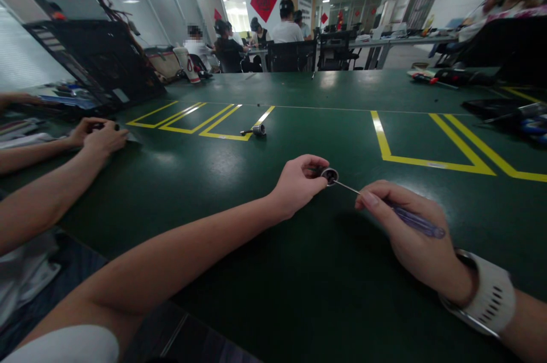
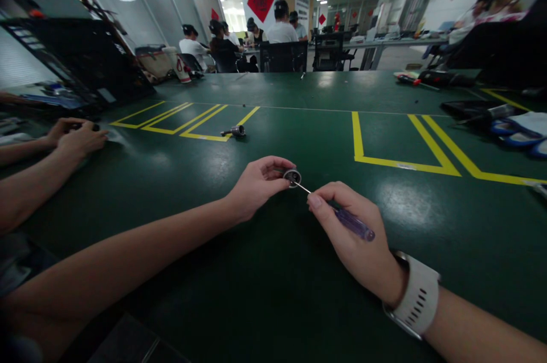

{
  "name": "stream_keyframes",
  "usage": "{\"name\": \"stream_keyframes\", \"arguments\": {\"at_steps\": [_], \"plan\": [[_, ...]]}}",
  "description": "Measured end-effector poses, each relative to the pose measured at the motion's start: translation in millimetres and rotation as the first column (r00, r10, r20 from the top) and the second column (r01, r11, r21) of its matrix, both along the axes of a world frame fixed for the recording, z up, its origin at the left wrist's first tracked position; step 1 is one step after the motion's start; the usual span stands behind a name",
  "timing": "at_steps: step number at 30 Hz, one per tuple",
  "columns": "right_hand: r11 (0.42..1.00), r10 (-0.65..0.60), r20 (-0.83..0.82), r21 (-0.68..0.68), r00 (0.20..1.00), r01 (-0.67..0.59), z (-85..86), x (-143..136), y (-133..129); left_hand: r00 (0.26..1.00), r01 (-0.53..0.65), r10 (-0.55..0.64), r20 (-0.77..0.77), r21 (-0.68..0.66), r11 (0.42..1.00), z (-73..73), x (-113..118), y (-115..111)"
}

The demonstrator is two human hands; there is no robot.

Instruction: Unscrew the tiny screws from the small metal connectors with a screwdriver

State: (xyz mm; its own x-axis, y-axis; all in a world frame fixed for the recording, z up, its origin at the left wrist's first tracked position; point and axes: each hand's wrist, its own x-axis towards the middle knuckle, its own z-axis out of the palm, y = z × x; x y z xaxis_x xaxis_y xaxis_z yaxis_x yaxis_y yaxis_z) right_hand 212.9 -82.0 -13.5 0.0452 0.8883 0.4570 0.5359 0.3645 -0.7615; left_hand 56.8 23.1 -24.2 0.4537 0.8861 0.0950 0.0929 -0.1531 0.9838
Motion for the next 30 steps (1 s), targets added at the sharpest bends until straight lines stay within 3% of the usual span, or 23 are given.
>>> {"name": "stream_keyframes", "arguments": {"at_steps": [6,16,30], "plan": [[0.998,0.062,-0.004,0.023,0.998,-0.062,-0.2,-1.5,-0.3,1.000,0.025,-0.024,0.006,-0.026,0.999,4.8,0.5,-4.8],[0.999,0.046,0.007,0.014,0.999,-0.046,-2.5,-4.6,0.7,0.998,0.062,-0.062,-0.016,0.035,0.997,2.9,-0.6,-5.4],[0.991,0.052,0.134,0.111,0.990,-0.068,-0.3,-8.1,1.6,0.999,0.049,-0.049,-0.003,0.100,0.994,1.2,0.6,-7.5]]}}
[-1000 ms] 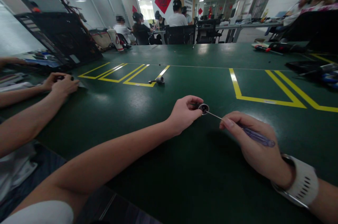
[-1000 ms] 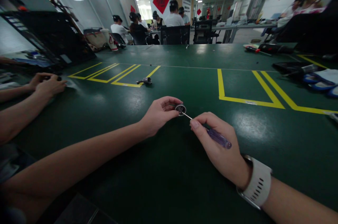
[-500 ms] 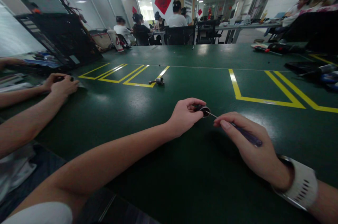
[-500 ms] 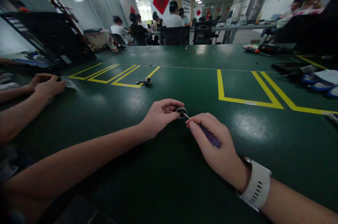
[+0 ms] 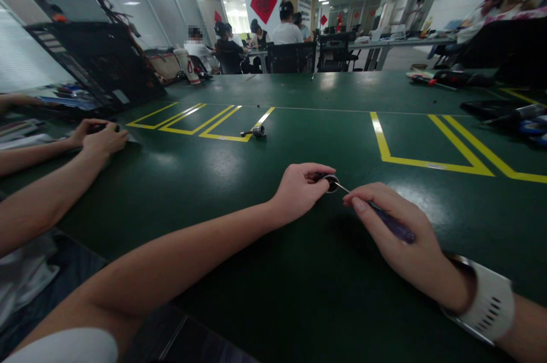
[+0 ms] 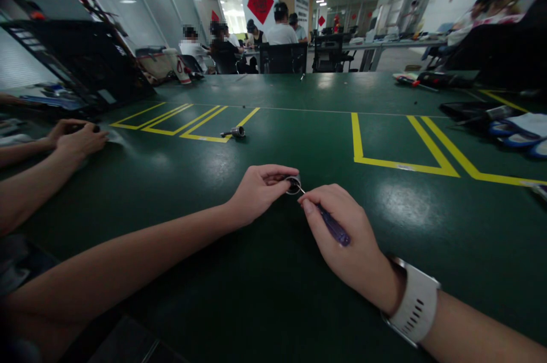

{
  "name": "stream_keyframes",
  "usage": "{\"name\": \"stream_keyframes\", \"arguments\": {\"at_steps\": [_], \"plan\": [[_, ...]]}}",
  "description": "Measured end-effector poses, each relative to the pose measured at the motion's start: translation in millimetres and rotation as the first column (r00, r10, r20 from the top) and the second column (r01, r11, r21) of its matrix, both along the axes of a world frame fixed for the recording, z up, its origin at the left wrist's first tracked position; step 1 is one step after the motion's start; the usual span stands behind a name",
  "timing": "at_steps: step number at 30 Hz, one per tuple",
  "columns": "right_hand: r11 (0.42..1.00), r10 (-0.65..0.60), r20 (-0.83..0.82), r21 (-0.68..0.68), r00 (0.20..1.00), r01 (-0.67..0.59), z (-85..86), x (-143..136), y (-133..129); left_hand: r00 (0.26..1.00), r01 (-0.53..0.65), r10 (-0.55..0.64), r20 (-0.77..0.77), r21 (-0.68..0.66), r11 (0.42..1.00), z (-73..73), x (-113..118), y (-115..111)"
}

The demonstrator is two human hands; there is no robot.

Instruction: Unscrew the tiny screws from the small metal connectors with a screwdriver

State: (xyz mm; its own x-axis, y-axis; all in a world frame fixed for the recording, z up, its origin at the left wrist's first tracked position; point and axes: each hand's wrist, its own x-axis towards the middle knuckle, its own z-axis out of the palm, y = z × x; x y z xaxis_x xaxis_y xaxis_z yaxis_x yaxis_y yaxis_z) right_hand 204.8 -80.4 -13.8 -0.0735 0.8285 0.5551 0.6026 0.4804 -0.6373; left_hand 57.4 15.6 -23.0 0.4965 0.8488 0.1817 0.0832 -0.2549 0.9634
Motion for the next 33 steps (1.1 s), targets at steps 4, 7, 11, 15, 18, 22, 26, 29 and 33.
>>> {"name": "stream_keyframes", "arguments": {"at_steps": [4,7,11,15,18,22,26,29,33], "plan": [[1.000,0.013,0.045,0.020,0.999,-0.014,2.7,-1.8,-0.8,1.000,0.012,-0.011,-0.008,0.042,0.999,1.0,-0.3,-1.9],[0.999,0.010,0.051,0.037,0.999,-0.012,3.5,-2.6,-0.8,1.000,0.021,-0.020,-0.018,0.066,0.998,-1.4,-0.6,-0.8],[0.998,0.020,0.059,0.059,0.998,-0.024,2.8,-2.5,-1.6,1.000,0.006,-0.005,-0.012,0.059,0.998,-3.4,-0.5,1.5],[0.997,0.030,0.061,0.070,0.998,-0.035,2.7,-1.8,-3.2,1.000,-0.008,0.009,-0.015,0.041,0.999,-1.6,0.3,0.9],[0.995,0.033,0.071,0.089,0.997,-0.039,2.8,-1.8,-3.5,1.000,-0.024,0.025,-0.019,0.052,0.998,0.2,0.8,-0.3],[0.994,0.027,0.096,0.104,0.995,-0.037,1.9,-2.6,-2.9,0.999,-0.031,0.033,-0.023,0.064,0.997,1.4,0.7,-1.1],[0.993,0.028,0.111,0.107,0.993,-0.040,1.6,-2.7,-3.4,0.999,-0.028,0.030,-0.017,0.082,0.996,-0.6,0.3,-0.3],[0.994,0.048,0.124,0.094,0.991,-0.059,1.6,-2.0,-4.4,0.999,-0.029,0.030,-0.011,0.098,0.995,-2.5,0.3,0.8],[0.995,0.059,0.143,0.072,0.988,-0.070,0.4,-1.1,-4.9,0.999,-0.036,0.039,-0.025,0.102,0.994,-2.4,0.1,0.8]]}}
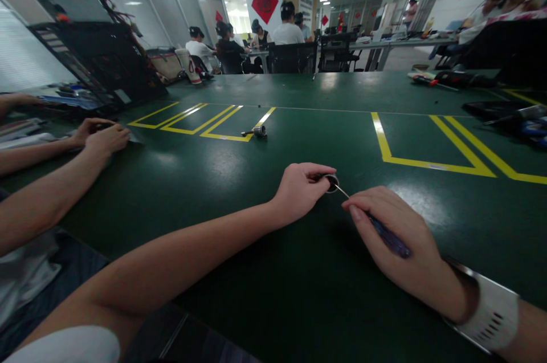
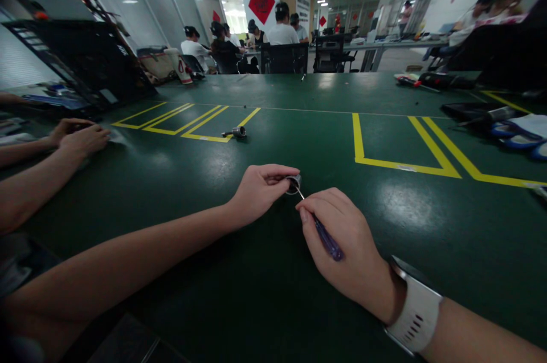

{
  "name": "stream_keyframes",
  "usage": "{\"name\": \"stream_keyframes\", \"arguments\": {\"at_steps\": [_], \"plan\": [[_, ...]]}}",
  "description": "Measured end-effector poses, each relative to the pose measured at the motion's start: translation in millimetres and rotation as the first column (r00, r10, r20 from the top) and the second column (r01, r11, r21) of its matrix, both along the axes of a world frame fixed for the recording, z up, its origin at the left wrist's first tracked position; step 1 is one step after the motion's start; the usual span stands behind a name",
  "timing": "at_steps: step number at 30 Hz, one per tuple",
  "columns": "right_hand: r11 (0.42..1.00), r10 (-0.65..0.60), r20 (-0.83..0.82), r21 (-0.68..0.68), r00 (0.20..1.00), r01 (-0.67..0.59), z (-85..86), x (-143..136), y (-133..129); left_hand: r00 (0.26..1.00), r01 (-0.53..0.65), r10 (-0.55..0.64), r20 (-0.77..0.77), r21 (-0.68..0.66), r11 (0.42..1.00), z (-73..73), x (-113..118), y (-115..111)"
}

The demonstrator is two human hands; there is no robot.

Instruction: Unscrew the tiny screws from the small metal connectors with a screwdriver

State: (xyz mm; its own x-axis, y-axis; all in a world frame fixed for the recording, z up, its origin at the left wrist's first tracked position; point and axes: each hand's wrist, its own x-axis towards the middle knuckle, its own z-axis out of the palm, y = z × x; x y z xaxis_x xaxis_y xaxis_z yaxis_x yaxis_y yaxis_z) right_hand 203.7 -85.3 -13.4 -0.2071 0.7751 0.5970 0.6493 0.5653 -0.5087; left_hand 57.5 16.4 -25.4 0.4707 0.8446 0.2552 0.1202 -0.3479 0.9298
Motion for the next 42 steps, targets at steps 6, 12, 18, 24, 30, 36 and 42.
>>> {"name": "stream_keyframes", "arguments": {"at_steps": [6,12,18,24,30,36,42], "plan": [[1.000,-0.006,-0.009,0.008,1.000,0.007,0.1,-1.3,0.5,1.000,-0.001,0.001,-0.005,0.002,1.000,0.5,-0.5,0.2],[1.000,-0.015,0.004,0.020,1.000,0.015,2.0,-2.6,0.7,1.000,0.000,0.000,-0.018,0.025,1.000,-1.2,-0.4,1.8],[0.999,-0.028,-0.006,0.034,1.000,0.029,2.4,-3.1,0.7,1.000,0.000,0.000,0.012,-0.011,1.000,-1.0,-0.1,0.6],[0.999,-0.009,0.005,0.036,1.000,0.009,1.7,-1.6,-0.4,1.000,-0.004,0.005,-0.008,0.003,1.000,-1.0,-0.7,1.7],[0.999,-0.027,0.019,0.026,0.999,0.027,1.1,-1.8,-1.9,1.000,-0.020,0.020,-0.004,-0.029,0.999,2.0,0.4,0.6],[0.999,-0.017,0.030,0.029,0.999,0.016,1.8,-3.7,0.6,1.000,-0.002,0.003,0.015,-0.035,0.999,1.6,-0.4,0.7],[0.999,0.004,0.030,0.043,1.000,-0.005,-0.2,-2.1,-0.5,0.999,-0.023,0.026,0.048,-0.055,0.998,-0.2,0.3,5.7]]}}
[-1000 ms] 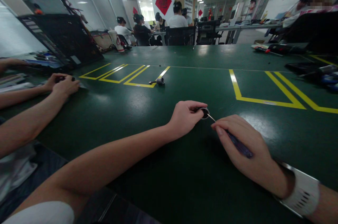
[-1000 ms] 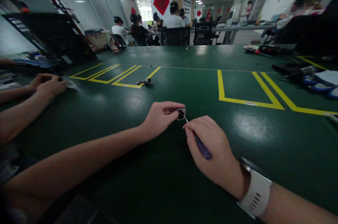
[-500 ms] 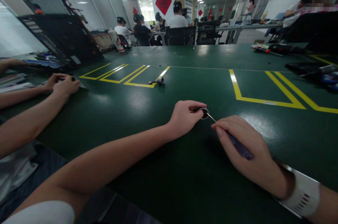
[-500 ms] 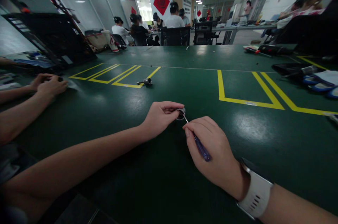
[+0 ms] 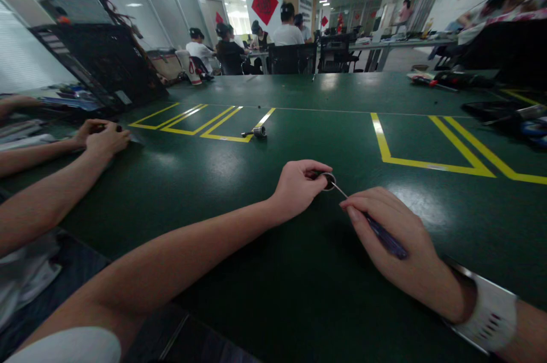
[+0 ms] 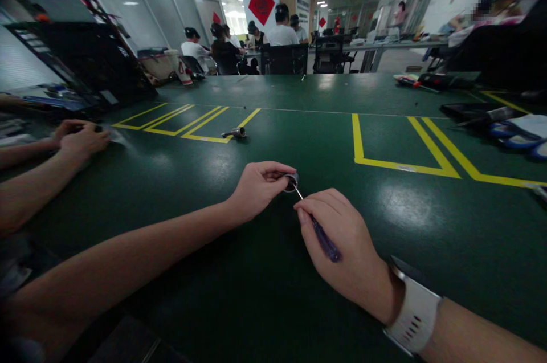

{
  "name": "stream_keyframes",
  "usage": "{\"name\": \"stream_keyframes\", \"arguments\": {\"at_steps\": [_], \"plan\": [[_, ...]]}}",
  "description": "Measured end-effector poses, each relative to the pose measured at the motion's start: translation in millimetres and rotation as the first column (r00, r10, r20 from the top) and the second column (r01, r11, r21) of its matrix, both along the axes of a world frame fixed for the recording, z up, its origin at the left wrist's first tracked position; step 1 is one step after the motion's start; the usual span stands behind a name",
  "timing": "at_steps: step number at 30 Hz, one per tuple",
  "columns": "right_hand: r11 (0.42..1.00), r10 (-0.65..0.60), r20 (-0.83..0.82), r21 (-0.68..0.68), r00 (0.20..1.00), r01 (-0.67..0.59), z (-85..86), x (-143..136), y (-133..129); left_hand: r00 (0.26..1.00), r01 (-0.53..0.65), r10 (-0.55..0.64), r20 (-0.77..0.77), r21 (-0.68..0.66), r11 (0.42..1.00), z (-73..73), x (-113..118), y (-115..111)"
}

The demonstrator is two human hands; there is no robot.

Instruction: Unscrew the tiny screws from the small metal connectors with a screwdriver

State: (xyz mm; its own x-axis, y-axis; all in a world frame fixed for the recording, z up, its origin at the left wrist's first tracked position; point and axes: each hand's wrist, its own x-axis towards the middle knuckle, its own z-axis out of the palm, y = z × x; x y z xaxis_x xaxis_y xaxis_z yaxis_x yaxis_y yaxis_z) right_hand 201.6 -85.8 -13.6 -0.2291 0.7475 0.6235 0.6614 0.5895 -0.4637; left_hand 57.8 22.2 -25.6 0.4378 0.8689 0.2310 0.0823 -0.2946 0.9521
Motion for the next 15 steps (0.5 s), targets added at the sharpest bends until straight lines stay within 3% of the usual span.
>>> {"name": "stream_keyframes", "arguments": {"at_steps": [7,15], "plan": [[0.999,0.032,-0.004,-0.025,0.999,-0.032,-1.2,0,0,0.972,-0.233,0.232,0.034,0.014,0.972,-7.9,-8,39],[0.996,0.061,-0.009,-0.071,0.998,-0.061,-1.7,1,-2,0.887,-0.446,0.455,0.072,-0.113,0.888,-4.6,-27,81]]}}
